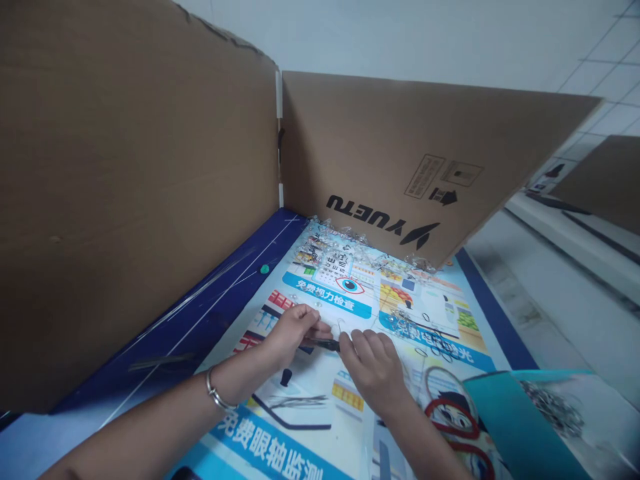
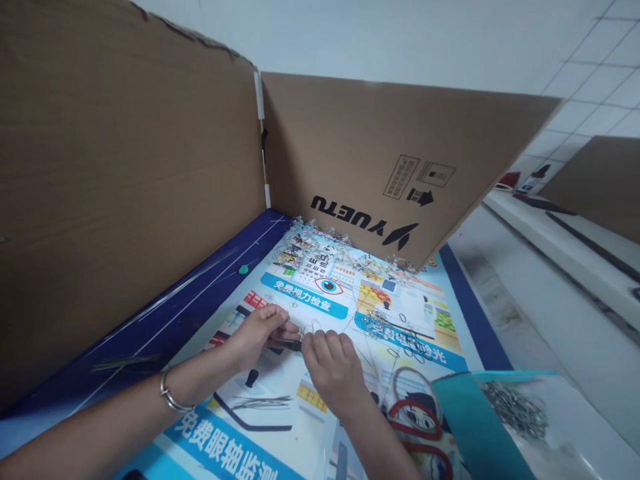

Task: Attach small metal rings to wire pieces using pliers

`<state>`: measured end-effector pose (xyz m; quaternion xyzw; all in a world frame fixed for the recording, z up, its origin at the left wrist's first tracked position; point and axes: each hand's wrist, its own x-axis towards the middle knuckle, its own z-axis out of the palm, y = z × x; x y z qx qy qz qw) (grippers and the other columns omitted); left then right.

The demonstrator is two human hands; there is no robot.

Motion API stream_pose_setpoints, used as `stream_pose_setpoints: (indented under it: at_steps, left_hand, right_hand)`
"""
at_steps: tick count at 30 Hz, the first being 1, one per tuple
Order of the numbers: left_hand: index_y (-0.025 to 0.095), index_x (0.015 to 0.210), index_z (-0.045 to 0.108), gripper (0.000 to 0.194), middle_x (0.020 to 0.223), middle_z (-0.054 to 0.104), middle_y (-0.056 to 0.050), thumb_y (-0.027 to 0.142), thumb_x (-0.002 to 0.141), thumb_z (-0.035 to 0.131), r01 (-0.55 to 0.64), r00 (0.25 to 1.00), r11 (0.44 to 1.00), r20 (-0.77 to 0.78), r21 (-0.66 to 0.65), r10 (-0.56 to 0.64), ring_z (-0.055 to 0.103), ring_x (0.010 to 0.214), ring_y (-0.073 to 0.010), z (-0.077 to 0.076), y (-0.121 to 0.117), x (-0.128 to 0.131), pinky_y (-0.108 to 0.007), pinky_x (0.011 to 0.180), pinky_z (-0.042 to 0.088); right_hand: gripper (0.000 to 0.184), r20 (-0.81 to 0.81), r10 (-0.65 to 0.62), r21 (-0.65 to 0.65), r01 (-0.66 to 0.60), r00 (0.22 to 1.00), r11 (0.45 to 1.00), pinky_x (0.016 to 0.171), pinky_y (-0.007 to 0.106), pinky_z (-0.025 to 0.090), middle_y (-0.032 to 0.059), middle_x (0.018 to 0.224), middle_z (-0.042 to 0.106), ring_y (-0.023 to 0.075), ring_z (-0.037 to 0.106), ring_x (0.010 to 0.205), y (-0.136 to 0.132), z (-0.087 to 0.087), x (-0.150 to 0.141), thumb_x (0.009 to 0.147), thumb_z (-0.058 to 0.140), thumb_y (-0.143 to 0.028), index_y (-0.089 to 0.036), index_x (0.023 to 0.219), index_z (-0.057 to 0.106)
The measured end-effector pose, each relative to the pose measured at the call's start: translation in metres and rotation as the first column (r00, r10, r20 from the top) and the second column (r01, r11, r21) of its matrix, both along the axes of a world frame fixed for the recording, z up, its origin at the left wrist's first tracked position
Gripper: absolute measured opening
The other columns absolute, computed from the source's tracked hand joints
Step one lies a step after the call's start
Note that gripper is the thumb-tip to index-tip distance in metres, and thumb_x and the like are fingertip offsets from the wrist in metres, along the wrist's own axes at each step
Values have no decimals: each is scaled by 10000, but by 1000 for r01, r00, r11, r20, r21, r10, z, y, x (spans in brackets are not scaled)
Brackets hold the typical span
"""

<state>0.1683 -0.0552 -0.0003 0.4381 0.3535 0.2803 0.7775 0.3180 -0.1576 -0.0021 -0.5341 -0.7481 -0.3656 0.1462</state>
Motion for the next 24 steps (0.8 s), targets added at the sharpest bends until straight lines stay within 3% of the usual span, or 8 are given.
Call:
stream_pose_setpoints:
  at_steps: [4, 15, 24]
  left_hand:
    - [158, 735, 509, 275, 801, 681, -86, 416, 706, 599, 0, 1000, 1000, -16, -20, 0, 647, 699, -196, -3, -4, 1, -281, 593, 463]
    - [162, 711, 502, 255, 765, 673, -72, 400, 723, 593, -20, 999, 1000, 46, -7, 20, 626, 763, -189, -6, -7, 0, -310, 686, 465]
    - [154, 674, 517, 238, 714, 646, -52, 376, 729, 582, -35, 999, 999, -15, 42, 35, 610, 721, -171, 0, -10, 3, -289, 677, 456]
  right_hand:
    - [176, 56, 0, 7, 0, 998, 1000, 750, 368, 340, 79, 878, 585, 203, 483, 838, -1, -1, 0, 799, 515, -126, -143, 957, 590]
    - [187, 58, 2, 7, -2, 998, 1000, 762, 369, 339, 82, 893, 588, 200, 479, 852, 0, -5, -2, 816, 489, -133, -145, 974, 588]
    - [184, 52, 9, -18, -8, 999, 1000, 744, 372, 337, 85, 876, 585, 207, 476, 829, 1, -5, -3, 806, 498, -125, -127, 965, 590]
